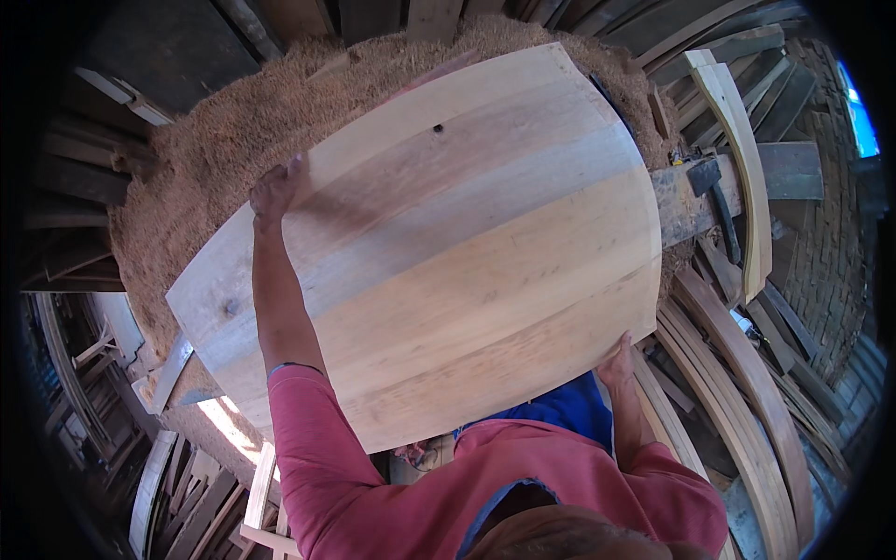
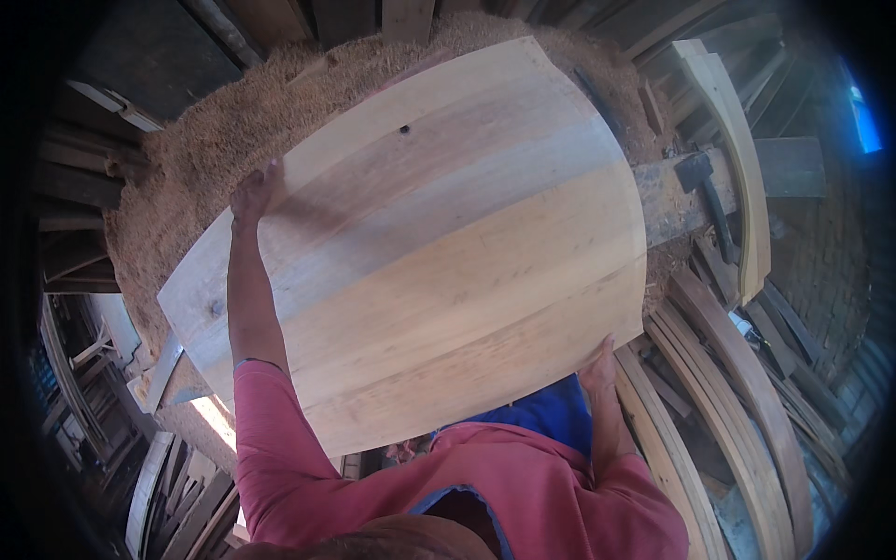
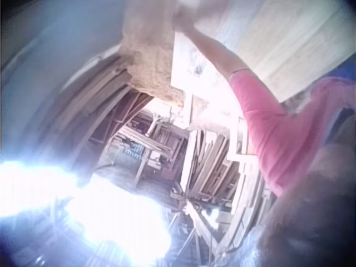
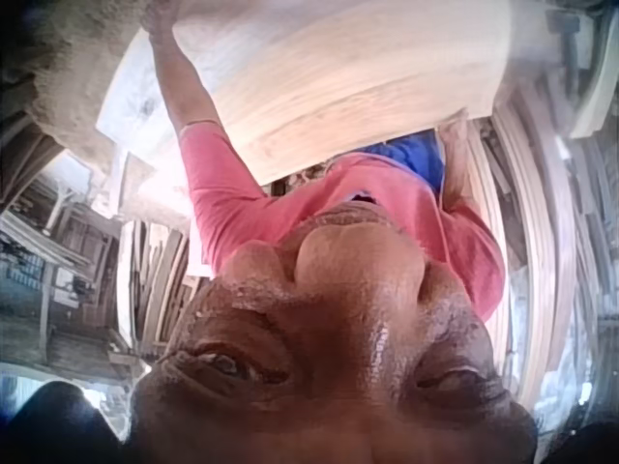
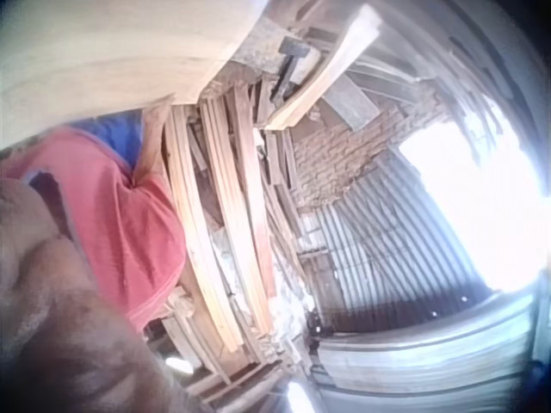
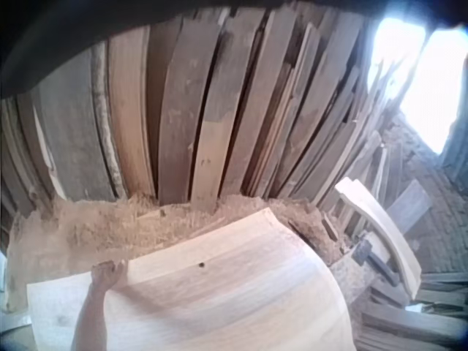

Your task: The person carves and smooths a large curved wooden board using a chisel and mallet, then a hand plane. They repeatedly reposition the board and use their bare foot to hold it steady while chiseling.

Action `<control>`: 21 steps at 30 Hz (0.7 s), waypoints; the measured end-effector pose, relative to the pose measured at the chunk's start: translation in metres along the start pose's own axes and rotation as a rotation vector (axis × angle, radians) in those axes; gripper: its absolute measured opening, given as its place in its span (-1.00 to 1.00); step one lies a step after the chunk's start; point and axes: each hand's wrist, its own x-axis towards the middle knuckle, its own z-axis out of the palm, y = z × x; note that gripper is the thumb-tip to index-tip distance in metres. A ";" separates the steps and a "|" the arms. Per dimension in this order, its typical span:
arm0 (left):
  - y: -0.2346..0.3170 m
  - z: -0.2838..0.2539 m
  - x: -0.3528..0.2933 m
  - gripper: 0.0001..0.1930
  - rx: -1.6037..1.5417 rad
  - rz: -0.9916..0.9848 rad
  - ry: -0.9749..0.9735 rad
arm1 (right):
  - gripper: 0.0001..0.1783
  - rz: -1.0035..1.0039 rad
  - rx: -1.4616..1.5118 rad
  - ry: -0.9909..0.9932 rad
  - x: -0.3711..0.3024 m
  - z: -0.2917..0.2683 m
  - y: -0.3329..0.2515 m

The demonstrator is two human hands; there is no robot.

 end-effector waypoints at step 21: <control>0.090 -0.090 -0.010 0.02 -0.010 0.080 -0.098 | -0.06 0.303 0.059 -0.059 -0.012 0.004 0.080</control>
